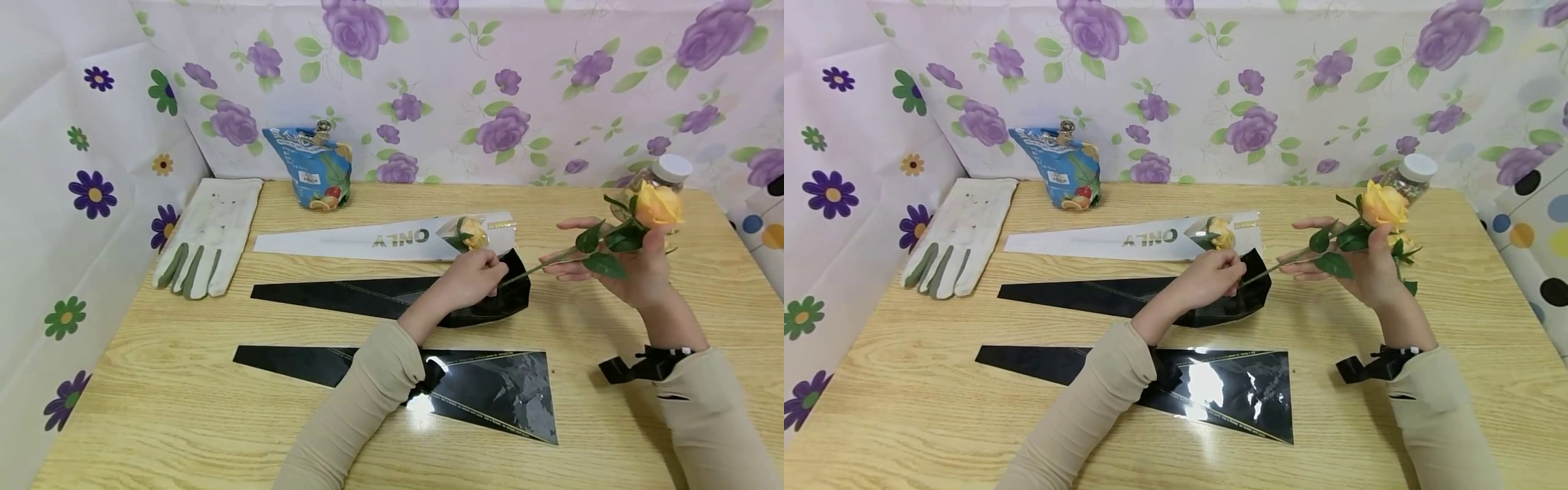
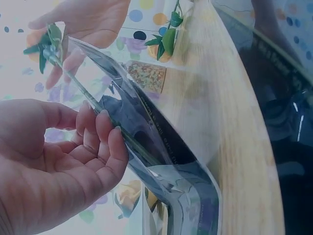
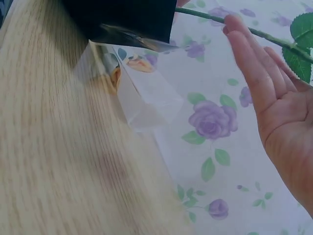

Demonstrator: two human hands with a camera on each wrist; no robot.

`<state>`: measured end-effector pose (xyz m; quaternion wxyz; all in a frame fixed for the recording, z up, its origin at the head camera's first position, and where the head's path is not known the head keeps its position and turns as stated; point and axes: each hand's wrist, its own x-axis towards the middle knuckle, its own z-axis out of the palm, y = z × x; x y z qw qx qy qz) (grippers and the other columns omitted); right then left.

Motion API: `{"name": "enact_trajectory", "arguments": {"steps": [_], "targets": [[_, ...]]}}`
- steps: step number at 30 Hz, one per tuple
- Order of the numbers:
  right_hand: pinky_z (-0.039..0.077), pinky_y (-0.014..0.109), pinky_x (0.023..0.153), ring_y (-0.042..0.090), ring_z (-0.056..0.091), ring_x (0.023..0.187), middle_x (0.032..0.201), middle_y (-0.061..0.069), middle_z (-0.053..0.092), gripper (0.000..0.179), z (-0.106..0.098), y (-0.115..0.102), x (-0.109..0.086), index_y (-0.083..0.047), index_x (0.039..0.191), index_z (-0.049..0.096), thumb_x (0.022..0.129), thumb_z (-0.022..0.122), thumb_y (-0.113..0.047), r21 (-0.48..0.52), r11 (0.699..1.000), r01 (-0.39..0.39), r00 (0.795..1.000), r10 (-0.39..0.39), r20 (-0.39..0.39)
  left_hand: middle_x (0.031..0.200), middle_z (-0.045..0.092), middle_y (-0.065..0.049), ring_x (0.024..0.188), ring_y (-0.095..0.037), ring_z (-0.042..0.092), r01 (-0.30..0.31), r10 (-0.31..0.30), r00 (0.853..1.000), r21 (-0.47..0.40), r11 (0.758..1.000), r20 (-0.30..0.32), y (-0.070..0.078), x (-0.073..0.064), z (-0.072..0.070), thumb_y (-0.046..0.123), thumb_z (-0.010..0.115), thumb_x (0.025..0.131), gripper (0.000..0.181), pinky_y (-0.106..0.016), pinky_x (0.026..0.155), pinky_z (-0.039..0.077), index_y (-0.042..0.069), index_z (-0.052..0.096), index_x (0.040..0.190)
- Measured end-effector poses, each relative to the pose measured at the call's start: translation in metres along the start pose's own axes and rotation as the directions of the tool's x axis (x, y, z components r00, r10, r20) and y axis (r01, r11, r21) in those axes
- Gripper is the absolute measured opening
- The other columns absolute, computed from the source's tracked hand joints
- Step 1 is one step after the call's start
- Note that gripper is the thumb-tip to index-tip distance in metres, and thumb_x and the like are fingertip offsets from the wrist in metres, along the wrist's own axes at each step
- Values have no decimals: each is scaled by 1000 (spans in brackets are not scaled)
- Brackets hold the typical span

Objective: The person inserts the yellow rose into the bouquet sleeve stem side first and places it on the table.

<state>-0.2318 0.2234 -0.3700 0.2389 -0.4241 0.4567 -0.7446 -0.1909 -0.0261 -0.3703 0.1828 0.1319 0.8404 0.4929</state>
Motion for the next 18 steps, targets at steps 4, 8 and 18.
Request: {"name": "enact_trajectory", "arguments": {"steps": [4, 8, 18], "targets": [[51, 39, 83, 37, 63, 99, 121, 28, 56, 73, 0, 0, -1, 15, 137, 30, 101, 15, -47, -53, 997, 47, 993, -53, -107, 70, 59, -2, 47, -13, 40, -8, 8, 1000, 9, 1000, 2, -1, 1, 0, 25, 41, 100, 29, -25, 51, 36, 8, 55, 81], [50, 30, 64, 24, 66, 73, 107, 19, 66, 54, 3, 2, 1, 14, 117, 55, 105, 19, -24, -166, 984, 70, 930, -125, -346, 69, 59, -2, 48, -14, 41, -15, 15, 1000, 7, 1000, -1, -2, 1, 1, 24, 41, 100, 29, -25, 51, 36, 9, 55, 80], [53, 26, 61, 19, 66, 65, 108, 12, 68, 36, 21, 6, 10, 9, 104, 64, 102, 32, -6, -237, 972, 5, 878, -117, -463, 68, 57, -1, 48, -13, 43, -67, 68, 997, 23, 997, -46, 3, -3, 4, 24, 40, 101, 29, -25, 48, 35, 10, 52, 78]]}}
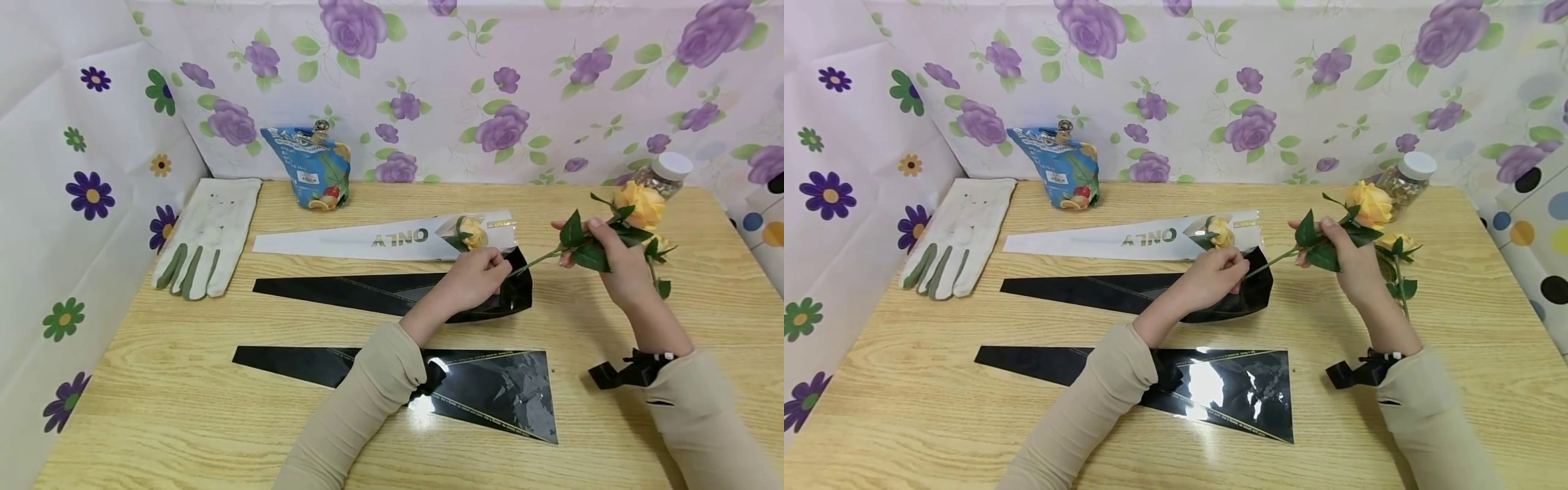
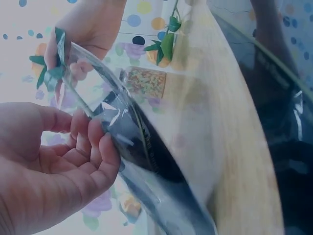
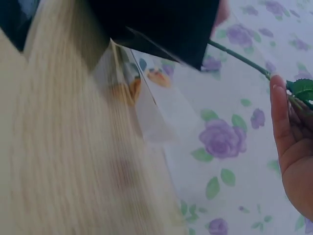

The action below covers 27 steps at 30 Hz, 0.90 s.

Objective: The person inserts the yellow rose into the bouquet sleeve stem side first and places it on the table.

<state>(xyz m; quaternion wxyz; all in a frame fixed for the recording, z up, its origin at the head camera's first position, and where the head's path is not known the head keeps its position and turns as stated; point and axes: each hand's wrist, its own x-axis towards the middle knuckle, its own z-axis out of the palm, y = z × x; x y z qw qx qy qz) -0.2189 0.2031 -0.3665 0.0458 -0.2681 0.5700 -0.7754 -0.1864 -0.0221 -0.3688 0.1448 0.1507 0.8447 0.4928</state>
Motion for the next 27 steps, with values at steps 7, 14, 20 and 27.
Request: {"name": "enact_trajectory", "arguments": {"steps": [7, 14, 20, 27], "targets": [[52, 23, 63, 14, 66, 70, 110, 2, 67, 37, 18, 2, -2, -1, 110, 65, 103, 32, -16, -142, 982, -121, 992, 124, 8, 57, 39, 2, 45, -12, 33, -8, 10, 998, 26, 1000, -63, 4, -1, -1, 25, 39, 101, 30, -24, 49, 32, 11, 49, 77], [55, 35, 66, 26, 68, 69, 83, 15, 69, 37, 13, 1, -2, 1, 127, 46, 103, 27, -20, 97, 995, -22, 996, 12, 94, 55, 42, 2, 43, -12, 31, -26, 26, 998, 11, 1000, -53, 5, -1, -4, 25, 39, 101, 30, -24, 47, 30, 11, 49, 77], [54, 40, 67, 35, 66, 82, 98, 27, 64, 71, -3, 3, -2, 14, 132, 31, 97, 42, -46, 312, 946, 85, 983, -131, 128, 64, 54, -4, 44, -13, 35, -16, 16, 999, -9, 1000, -37, 5, -2, -5, 25, 39, 101, 30, -25, 46, 31, 10, 50, 77], [49, 33, 62, 30, 60, 87, 100, 24, 62, 69, -18, -5, 0, 13, 138, 27, 98, 32, -43, 394, 919, 32, 992, -76, 96, 68, 57, -6, 44, -14, 35, -20, 18, 999, -39, 999, -34, 3, -2, -5, 25, 39, 101, 30, -25, 45, 31, 10, 51, 77]]}}
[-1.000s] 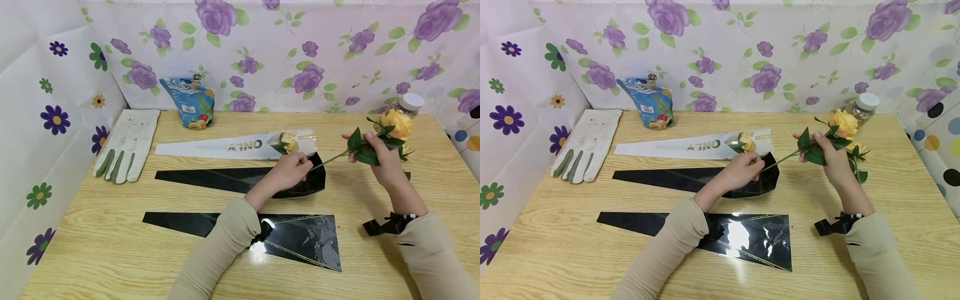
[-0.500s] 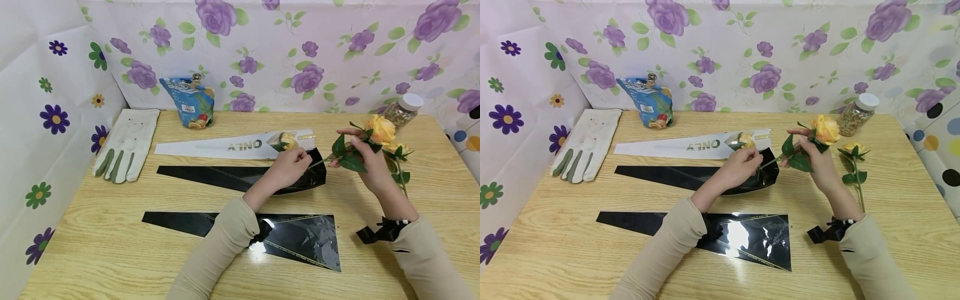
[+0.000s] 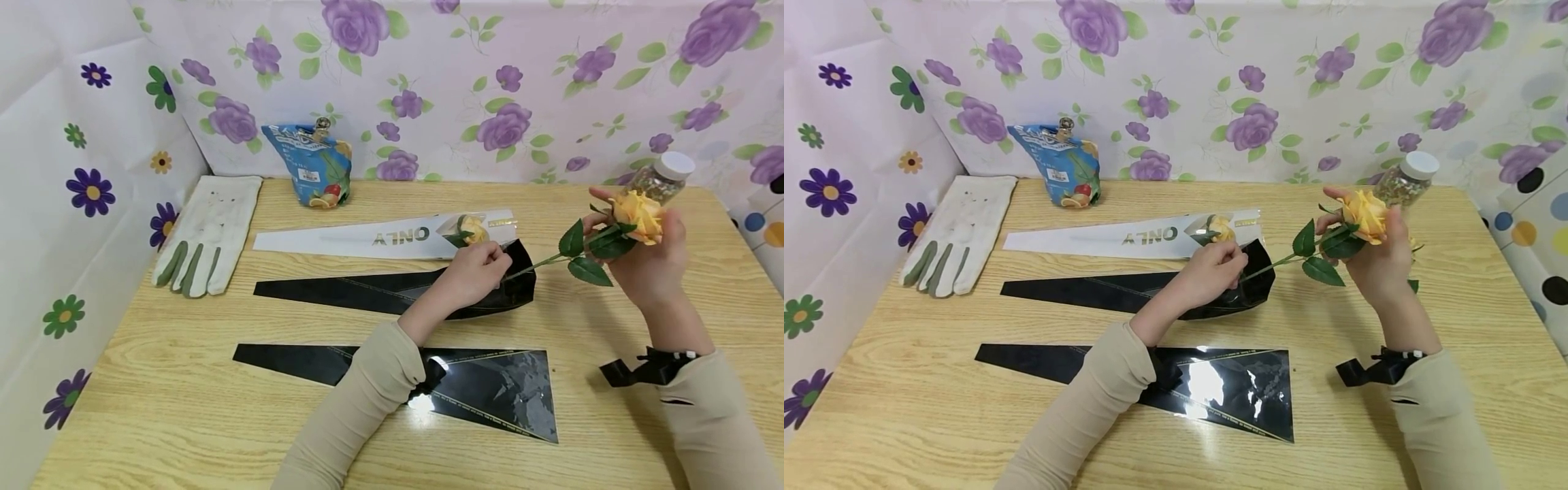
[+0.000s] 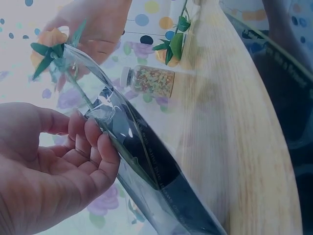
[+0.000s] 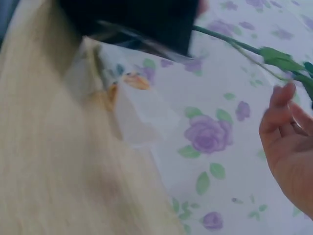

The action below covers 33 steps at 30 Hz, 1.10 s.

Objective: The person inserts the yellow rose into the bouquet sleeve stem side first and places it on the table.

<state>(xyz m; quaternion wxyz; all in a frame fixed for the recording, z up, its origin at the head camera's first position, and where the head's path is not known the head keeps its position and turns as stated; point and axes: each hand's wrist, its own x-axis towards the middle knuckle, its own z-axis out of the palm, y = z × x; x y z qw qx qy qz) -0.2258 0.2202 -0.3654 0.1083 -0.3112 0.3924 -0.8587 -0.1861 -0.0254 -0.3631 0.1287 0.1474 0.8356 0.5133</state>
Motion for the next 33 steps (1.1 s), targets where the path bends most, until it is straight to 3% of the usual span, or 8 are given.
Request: {"name": "enact_trajectory", "arguments": {"steps": [4, 7, 9, 14, 19, 25, 30, 33], "targets": [[52, 34, 68, 30, 59, 92, 105, 26, 59, 45, -12, -13, -2, 13, 132, 37, 99, 28, -16, 70, 997, -40, 999, 38, 27, 68, 58, -5, 44, -14, 35, 2, -2, 1000, 5, 1000, -1, 0, 0, 0, 25, 40, 101, 31, -25, 45, 31, 10, 51, 77], [53, 36, 73, 32, 61, 92, 106, 28, 58, 37, -14, -21, -3, 15, 122, 45, 99, 23, -6, 103, 993, -54, 998, 50, 36, 67, 58, -4, 43, -14, 35, 3, -3, 1000, 14, 1000, 0, 0, 0, 1, 26, 40, 101, 30, -25, 45, 32, 10, 52, 77], [54, 35, 72, 30, 62, 90, 102, 27, 59, 34, -11, -24, -2, 13, 113, 50, 99, 23, -2, 67, 996, -59, 998, 60, -11, 67, 59, -3, 42, -14, 37, 1, -1, 1000, 23, 1000, 2, 0, 1, 2, 26, 41, 100, 30, -25, 45, 32, 11, 53, 78], [54, 29, 67, 22, 62, 84, 93, 16, 62, 28, 4, -25, -1, 3, 98, 52, 99, 24, 0, -176, 978, -110, 987, 87, -134, 65, 60, 0, 41, -12, 40, -1, 1, 1000, 53, 999, -5, 1, 0, 4, 26, 42, 99, 27, -25, 45, 35, 13, 56, 80], [54, 32, 70, 22, 62, 83, 96, 16, 59, 23, 10, -22, 0, 4, 101, 46, 98, 24, 4, -141, 981, -133, 990, 124, -70, 53, 50, 3, 39, -10, 34, -8, 9, 1000, 47, 999, -23, 4, -2, 5, 25, 44, 99, 26, -24, 45, 34, 13, 57, 80], [55, 31, 70, 16, 61, 80, 97, 10, 57, 21, 15, -17, -2, -2, 99, 46, 98, 26, 4, -266, 951, -157, 987, 146, -62, 48, 39, 5, 40, -10, 31, -22, 25, 998, 68, 997, -53, 8, -4, 6, 25, 43, 99, 26, -24, 47, 32, 13, 56, 80], [53, 28, 67, 16, 58, 76, 94, 11, 56, 16, 17, -13, -4, -1, 94, 45, 98, 30, 4, -309, 933, -186, 982, 171, -74, 50, 39, 4, 41, -11, 32, -20, 25, 998, 82, 996, -59, 12, -7, 7, 25, 42, 99, 27, -23, 48, 32, 13, 56, 80], [51, 25, 67, 14, 57, 77, 94, 9, 56, 17, 16, -10, -4, -2, 95, 45, 98, 30, 4, -347, 913, -215, 975, 221, -22, 50, 41, 3, 41, -12, 33, -19, 23, 999, 81, 996, -48, 14, -7, 7, 25, 42, 99, 26, -23, 48, 32, 12, 56, 80]]}}
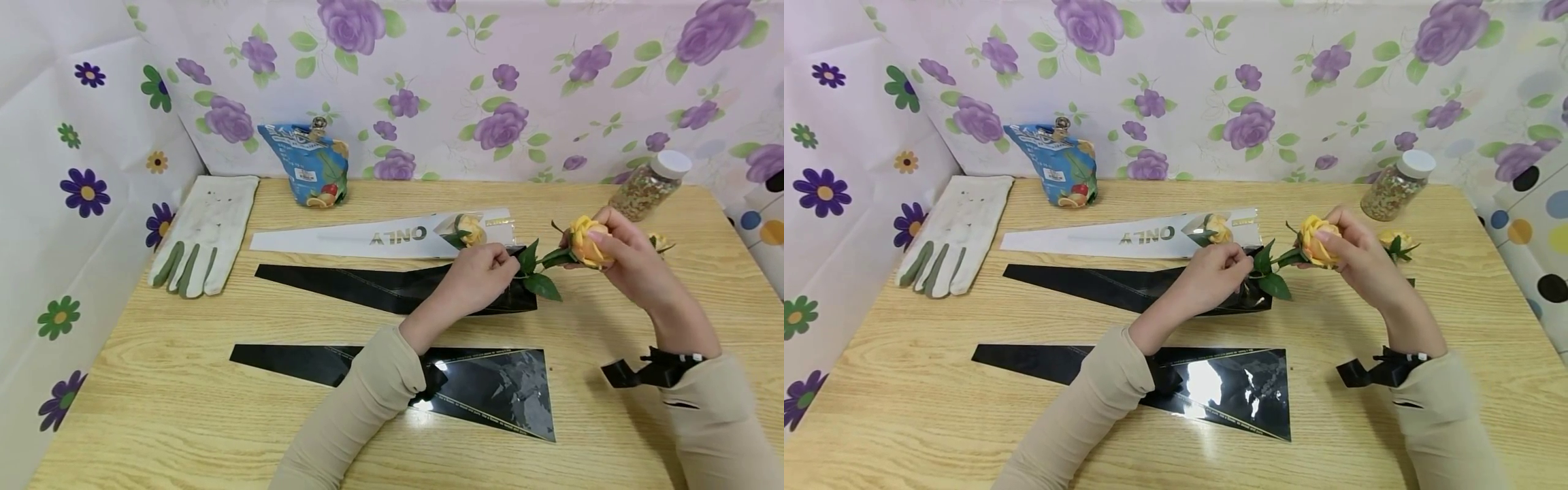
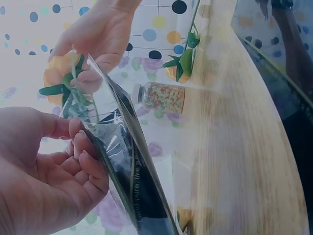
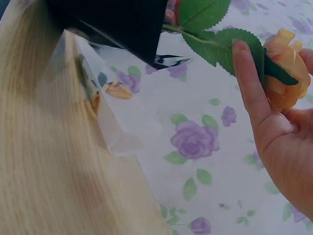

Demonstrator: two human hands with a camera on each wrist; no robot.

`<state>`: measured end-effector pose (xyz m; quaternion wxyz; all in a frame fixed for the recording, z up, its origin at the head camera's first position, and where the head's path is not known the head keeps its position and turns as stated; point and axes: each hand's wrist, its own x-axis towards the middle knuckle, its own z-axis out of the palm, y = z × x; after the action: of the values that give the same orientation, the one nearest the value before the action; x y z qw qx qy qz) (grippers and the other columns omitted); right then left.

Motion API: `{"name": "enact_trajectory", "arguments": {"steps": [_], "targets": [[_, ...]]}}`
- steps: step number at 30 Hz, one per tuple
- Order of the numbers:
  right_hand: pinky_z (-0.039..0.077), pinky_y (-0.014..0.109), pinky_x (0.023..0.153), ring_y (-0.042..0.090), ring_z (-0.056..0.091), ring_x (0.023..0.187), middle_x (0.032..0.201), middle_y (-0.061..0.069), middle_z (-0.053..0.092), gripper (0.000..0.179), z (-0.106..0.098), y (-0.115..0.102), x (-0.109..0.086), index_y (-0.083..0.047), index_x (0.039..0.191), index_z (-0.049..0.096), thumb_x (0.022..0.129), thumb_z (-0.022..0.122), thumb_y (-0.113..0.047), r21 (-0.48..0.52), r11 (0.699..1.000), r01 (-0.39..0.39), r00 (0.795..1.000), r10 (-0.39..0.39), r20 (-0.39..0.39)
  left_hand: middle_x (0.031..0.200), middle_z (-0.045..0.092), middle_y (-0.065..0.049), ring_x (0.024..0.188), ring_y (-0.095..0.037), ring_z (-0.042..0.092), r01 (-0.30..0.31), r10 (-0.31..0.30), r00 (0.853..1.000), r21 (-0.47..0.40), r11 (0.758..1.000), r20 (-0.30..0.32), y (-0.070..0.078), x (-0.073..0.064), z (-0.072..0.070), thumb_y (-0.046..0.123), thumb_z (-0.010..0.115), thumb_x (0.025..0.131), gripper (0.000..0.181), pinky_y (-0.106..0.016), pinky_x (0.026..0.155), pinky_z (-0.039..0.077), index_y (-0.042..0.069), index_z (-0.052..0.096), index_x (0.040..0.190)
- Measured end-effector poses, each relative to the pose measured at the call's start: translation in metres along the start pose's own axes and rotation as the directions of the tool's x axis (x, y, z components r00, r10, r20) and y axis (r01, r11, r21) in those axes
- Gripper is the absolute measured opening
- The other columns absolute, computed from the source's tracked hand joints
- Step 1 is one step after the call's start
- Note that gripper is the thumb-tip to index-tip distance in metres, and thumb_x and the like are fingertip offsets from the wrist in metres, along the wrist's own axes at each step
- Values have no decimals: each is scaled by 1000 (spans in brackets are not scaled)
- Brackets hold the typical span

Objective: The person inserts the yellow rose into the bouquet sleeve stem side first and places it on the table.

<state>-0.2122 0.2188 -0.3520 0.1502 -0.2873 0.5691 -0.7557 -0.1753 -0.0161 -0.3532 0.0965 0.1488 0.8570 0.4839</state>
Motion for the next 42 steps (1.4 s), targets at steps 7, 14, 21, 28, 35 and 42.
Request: {"name": "enact_trajectory", "arguments": {"steps": [7, 14, 21, 28, 35, 42], "targets": [[45, 25, 65, 14, 57, 81, 101, 7, 59, 19, 1, 6, 2, -4, 103, 44, 99, 29, 7, -112, 990, -80, 974, 102, 203, 52, 44, 3, 43, -13, 37, 2, -2, 1000, 5, 1000, 13, 3, 0, 0, 27, 43, 99, 27, -22, 49, 33, 12, 57, 81], [44, 26, 60, 13, 55, 72, 87, 3, 58, 14, 5, 9, 2, -4, 99, 47, 96, 40, 8, -271, 960, -74, 976, 125, 176, 52, 46, 2, 43, -13, 39, 9, -9, 1000, 5, 1000, 1, 4, -1, -1, 27, 44, 99, 27, -23, 48, 34, 13, 57, 80], [48, 25, 57, 13, 62, 69, 86, 3, 62, 12, 11, 17, 4, -4, 98, 55, 91, 53, 6, -461, 881, -106, 979, 174, 106, 53, 44, 4, 44, -11, 38, 6, -6, 1000, 16, 1000, -6, 4, 0, 1, 26, 46, 98, 27, -22, 47, 33, 13, 56, 77], [53, 28, 67, 10, 66, 86, 99, -5, 65, 25, 14, 11, 1, -6, 112, 63, 87, 65, -8, -682, 706, -188, 973, 227, -34, 53, 42, 4, 43, -10, 37, 26, -26, 1000, -9, 1000, -6, 4, -1, -1, 26, 45, 98, 25, -23, 46, 33, 14, 55, 78], [53, 26, 71, 7, 65, 92, 121, -18, 57, 43, 0, -2, -5, -6, 133, 50, 91, 59, -5, -702, 697, -147, 951, 295, 94, 48, 39, 6, 40, -9, 34, 14, -14, 1000, -25, 1000, -7, 5, -2, -2, 26, 46, 97, 25, -24, 45, 32, 12, 57, 80], [53, 27, 75, 9, 64, 95, 112, -8, 62, 32, 0, 3, -3, -4, 121, 54, 90, 61, -7, -664, 723, -194, 951, 304, 53, 51, 41, 4, 42, -10, 38, -1, 3, 999, 44, 999, -47, 7, -4, -1, 29, 49, 97, 31, -22, 44, 32, 13, 52, 71]]}}
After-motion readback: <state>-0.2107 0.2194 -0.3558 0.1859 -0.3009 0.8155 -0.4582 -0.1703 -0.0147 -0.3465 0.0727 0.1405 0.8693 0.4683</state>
